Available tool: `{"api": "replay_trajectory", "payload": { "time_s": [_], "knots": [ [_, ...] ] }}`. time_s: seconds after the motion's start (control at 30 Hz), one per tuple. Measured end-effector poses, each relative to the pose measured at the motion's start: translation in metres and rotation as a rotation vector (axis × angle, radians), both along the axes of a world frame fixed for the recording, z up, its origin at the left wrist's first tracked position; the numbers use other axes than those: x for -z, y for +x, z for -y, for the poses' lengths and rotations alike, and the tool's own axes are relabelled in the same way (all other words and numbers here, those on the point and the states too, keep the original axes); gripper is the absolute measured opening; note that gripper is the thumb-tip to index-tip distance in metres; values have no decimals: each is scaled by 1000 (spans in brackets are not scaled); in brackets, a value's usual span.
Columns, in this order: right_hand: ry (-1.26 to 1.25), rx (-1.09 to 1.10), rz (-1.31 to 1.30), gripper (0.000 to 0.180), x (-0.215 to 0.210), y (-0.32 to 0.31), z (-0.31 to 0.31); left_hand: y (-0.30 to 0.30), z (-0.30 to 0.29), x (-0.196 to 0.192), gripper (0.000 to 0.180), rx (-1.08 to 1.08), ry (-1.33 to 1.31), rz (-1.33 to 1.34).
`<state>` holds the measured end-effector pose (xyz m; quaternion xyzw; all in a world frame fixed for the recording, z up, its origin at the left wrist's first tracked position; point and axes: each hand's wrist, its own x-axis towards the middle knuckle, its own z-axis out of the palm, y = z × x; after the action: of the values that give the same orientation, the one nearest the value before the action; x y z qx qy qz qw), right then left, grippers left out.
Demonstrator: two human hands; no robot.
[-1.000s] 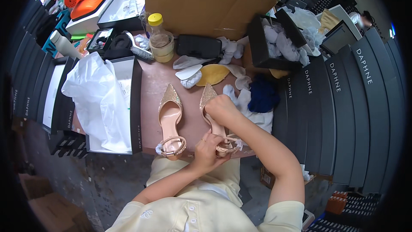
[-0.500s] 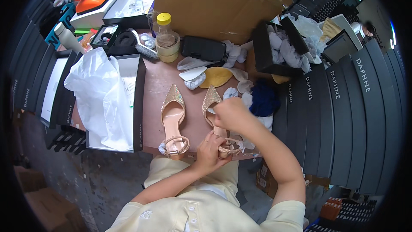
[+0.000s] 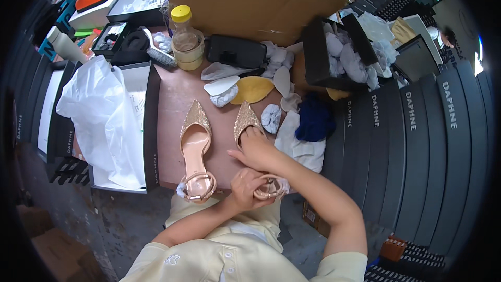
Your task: The recorder is inspecting, cleaning, and packing pairs of shoes into boxes, including adding tissue paper and foam supports.
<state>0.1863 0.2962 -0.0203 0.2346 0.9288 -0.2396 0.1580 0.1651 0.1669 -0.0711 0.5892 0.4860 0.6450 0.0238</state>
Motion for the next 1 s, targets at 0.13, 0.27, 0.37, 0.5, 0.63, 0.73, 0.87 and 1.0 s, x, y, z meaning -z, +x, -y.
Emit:
{"api": "replay_trajectory", "payload": {
  "time_s": [0.13,0.27,0.37,0.5,0.63,0.73,0.87,1.0],
  "knots": [
    [94,63,22,67,25,-4,2,7,-1,8,56,-41,19,21],
    [82,150,9,71,27,-5,10,12,4,17,51,-47,9,45],
    [110,150,34,72,27,-5,11,13,3,16,50,-45,27,69],
    [182,132,-28,72,40,0,11,15,0,16,55,-50,55,75],
    [189,139,-24,71,35,-3,9,13,-2,16,56,-61,72,60],
    [190,114,-35,69,23,-6,7,13,-5,15,54,-73,115,59],
    [-26,120,106,71,12,-6,-7,11,-6,8,55,-37,94,29],
    [-479,74,118,68,-17,14,-12,4,0,-2,53,-86,26,-20]
  ]
}}
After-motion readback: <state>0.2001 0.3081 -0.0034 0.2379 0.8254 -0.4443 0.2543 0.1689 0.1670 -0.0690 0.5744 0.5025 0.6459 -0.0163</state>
